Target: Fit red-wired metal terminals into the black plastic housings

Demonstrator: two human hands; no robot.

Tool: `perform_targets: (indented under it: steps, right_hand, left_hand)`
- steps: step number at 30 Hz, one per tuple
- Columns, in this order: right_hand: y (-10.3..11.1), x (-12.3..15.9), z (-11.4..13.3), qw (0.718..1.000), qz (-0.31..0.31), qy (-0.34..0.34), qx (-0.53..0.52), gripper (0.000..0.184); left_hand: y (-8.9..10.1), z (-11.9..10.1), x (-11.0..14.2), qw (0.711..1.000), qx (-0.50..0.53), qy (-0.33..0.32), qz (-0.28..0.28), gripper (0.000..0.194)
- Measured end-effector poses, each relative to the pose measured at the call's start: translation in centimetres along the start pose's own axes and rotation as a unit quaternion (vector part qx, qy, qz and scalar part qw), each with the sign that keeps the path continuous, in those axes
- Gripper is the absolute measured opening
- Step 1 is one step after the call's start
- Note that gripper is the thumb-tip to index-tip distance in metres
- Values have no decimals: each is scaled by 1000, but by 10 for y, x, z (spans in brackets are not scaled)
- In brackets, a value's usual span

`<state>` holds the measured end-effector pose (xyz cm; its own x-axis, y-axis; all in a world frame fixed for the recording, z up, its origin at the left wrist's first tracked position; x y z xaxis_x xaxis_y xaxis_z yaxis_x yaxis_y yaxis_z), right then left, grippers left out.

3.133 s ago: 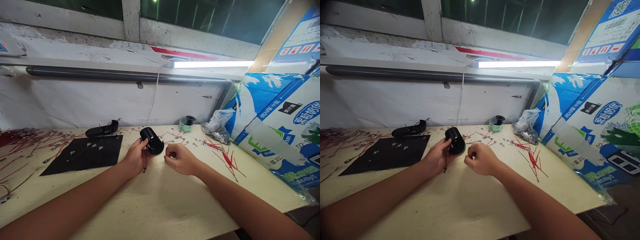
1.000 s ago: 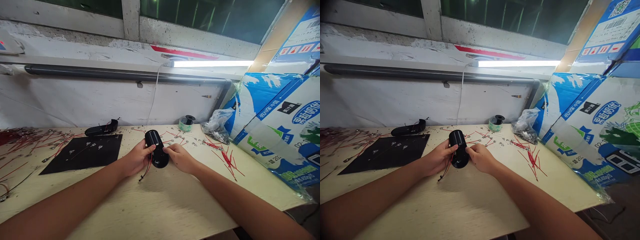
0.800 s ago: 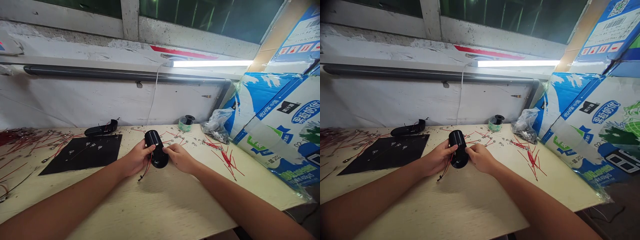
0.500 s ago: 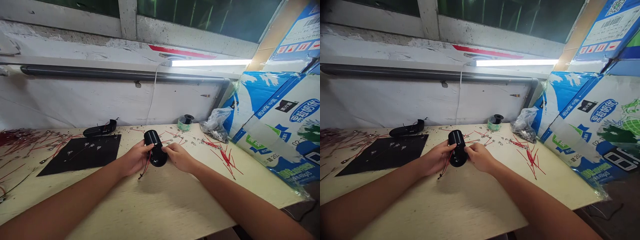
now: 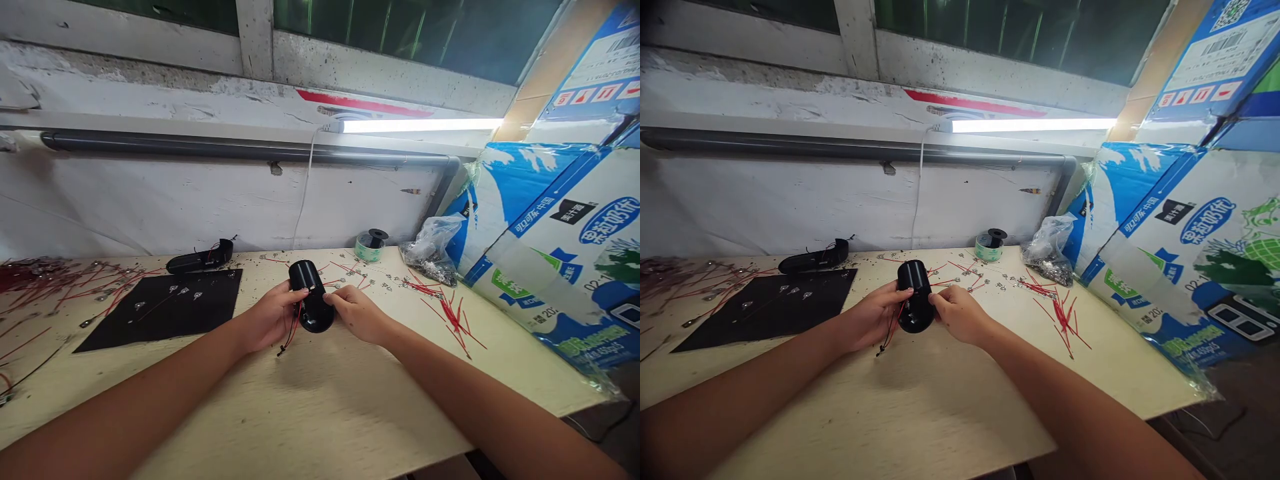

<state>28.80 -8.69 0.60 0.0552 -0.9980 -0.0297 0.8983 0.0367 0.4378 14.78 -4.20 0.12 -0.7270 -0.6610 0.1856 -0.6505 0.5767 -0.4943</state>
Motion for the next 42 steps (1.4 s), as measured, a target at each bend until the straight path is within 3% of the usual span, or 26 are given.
perform_targets:
  steps: [10,12,16,19,24,28,37,42]
  right_hand:
    - [2,1,6,1000,13,12,22,42]
    - [15,0,10,999,-7,31,42,42]
    - [59,-3,7,976,-139,44,162,22]
    - [74,-6,-6,956,-168,9,240,21]
    - [56,-9,-11,925,-133,13,355,35]
    - [44,-11,-6,909,-118,38,398,33]
    - [45,-14,-8,917,-114,53,378,21]
    - [55,-13,-12,925,-162,25,344,19]
  left_hand:
    - [-2,-2,2,999,-18,-5,-31,19]
    - [-1,-3,3,999,-25,-2,-47,19]
    - [-3,-4,5,999,-33,-7,-43,29]
    - [-2,-6,6,996,-59,-27,-65,30]
    - [0,-6,9,988,-101,-27,-111,20]
    - [-1,-4,5,994,-47,-42,-91,17]
    - [-2,-3,2,993,5,-55,-108,13]
    - [-9,-6,7,993,-25,-65,-100,14]
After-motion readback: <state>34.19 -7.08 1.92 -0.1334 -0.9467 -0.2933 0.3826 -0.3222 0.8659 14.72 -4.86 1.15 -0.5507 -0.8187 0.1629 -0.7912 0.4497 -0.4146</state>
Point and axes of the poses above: each hand's wrist, its own x-axis away from the middle knuckle, its own y-axis out of the back of the hand, z = x × y, the point moved 6 cm from there along -x, towards the middle knuckle
